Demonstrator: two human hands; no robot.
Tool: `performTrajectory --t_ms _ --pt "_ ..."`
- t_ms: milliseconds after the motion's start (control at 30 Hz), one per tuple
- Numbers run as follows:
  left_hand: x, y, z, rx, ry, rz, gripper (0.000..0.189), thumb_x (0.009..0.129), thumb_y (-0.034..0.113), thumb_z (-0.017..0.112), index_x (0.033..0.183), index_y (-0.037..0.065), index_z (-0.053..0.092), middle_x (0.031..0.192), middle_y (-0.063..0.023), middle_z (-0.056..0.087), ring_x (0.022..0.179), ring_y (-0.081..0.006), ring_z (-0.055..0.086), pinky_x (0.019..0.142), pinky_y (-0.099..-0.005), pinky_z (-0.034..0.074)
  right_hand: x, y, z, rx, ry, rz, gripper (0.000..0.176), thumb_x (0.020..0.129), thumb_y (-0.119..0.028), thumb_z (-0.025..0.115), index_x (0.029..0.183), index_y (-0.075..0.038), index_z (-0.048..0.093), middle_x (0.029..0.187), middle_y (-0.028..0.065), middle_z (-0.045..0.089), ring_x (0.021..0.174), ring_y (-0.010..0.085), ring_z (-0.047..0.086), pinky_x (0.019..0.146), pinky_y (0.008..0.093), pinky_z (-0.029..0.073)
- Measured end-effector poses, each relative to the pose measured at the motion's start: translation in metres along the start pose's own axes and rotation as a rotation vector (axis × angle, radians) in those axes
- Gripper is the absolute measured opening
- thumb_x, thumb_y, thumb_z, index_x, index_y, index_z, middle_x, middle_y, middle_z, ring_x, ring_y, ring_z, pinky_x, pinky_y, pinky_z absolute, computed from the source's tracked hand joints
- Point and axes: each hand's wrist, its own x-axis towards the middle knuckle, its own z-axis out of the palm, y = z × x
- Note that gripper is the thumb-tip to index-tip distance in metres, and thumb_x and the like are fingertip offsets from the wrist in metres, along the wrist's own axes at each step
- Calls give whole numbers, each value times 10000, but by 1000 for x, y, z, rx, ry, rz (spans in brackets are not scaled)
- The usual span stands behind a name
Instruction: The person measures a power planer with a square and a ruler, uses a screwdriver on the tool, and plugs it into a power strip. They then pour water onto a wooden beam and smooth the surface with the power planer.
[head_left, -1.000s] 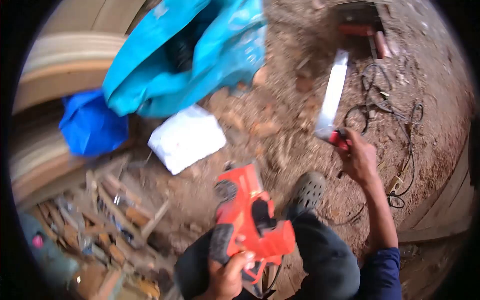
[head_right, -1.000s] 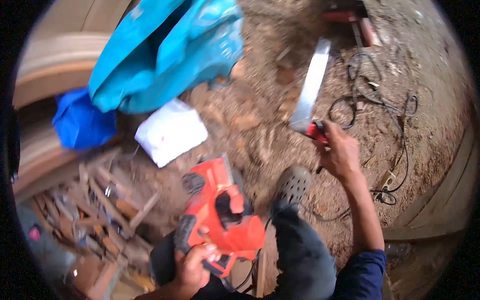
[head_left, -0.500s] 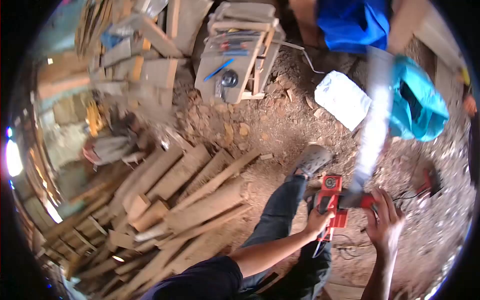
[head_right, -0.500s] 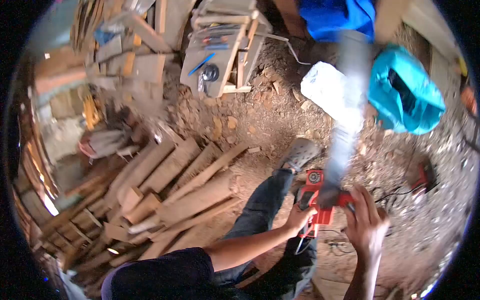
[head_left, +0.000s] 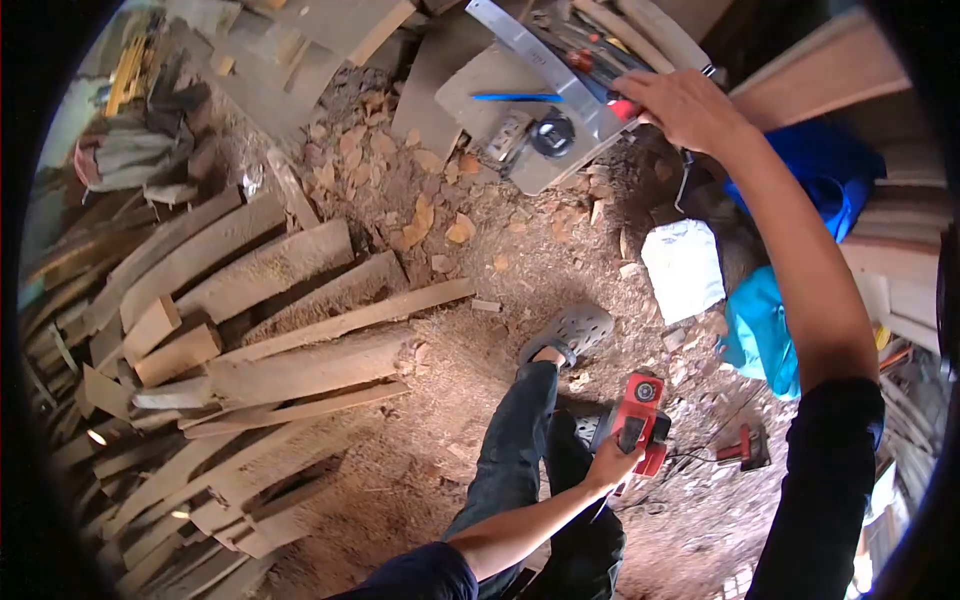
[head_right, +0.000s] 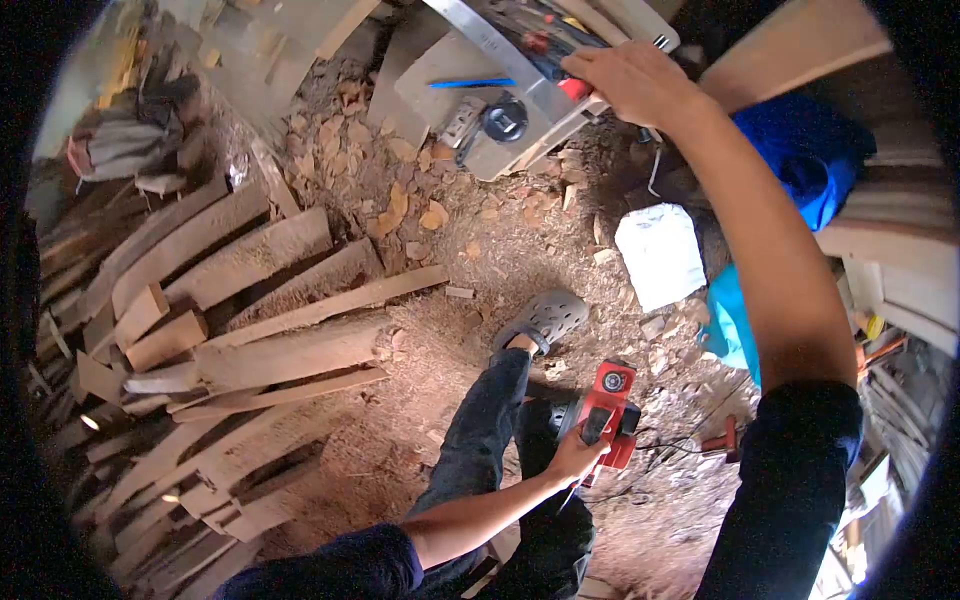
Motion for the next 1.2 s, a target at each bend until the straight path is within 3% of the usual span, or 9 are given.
performTrajectory --t_ms 167,667,733,867,900,933,1000,1133,1200 --pt "34 -23 21 78 153 287 314 902 176 746 1174 46 658 774 -27 697 602 -81 578 579 -329 480 46 16 -3 -50 -155 -153 525 836 -112 785 1330 -74 612 1260 64 673 1038 378 678 848 496 545" --pt "41 25 32 -81 181 136 380 863 208 778 1193 48 679 958 -134 766 843 -232 721 799 -393 548 133 2 22 -255 -334 73 341 880 -72 641 1218 -40 669 1297 183 627 1189 407 632 1075 494 463" --pt "48 10 36 -79 176 205 315 876 168 758 1158 49 685 825 -68 714 729 -175 676 680 -358 526 110 -6 6 -243 147 -120 400 905 -89 637 1304 -68 658 1275 185 638 1223 397 610 1106 493 445" --pt "33 33 22 -445 -73 21 202 877 56 728 1067 89 671 682 0 603 555 -68 557 474 -275 415 -14 -104 -75 435 27 379 418 910 -141 653 1314 -37 624 1200 211 651 1161 414 600 1022 506 490" --pt "22 45 20 -444 -78 44 193 882 52 723 1061 93 663 674 7 596 550 -74 559 473 -278 424 -62 -123 -63 527 344 231 431 911 -196 691 1293 -6 625 1189 220 671 1112 428 631 1001 514 510" --pt "7 58 18 -427 -88 67 185 888 48 717 1055 97 655 665 14 588 545 -80 560 472 -281 434 -128 -175 -60 649 313 574 382 931 -179 709 1284 -46 643 1260 212 673 1174 410 640 1033 495 508" --pt "-47 101 28 -345 -82 44 139 921 63 699 1045 109 655 717 32 606 605 -70 579 547 -273 471 -206 -242 -104 697 47 826 391 929 -211 723 1271 -39 642 1217 224 681 1148 431 651 1032 497 514" --pt "-136 107 36 -215 -399 104 185 1027 190 633 1165 72 599 901 -6 638 820 -110 616 721 -303 498 -323 -399 -139 587 329 1273 541 915 -261 698 1382 -12 584 1209 250 645 1168 405 642 970 477 516" --pt "-184 137 49 32 -529 56 260 1027 205 633 1225 62 545 957 -36 637 877 -124 618 768 -316 495 -325 -415 -219 1253 400 1612 675 952 -417 695 1454 -1 524 1281 263 624 1253 392 607 1004 462 498"
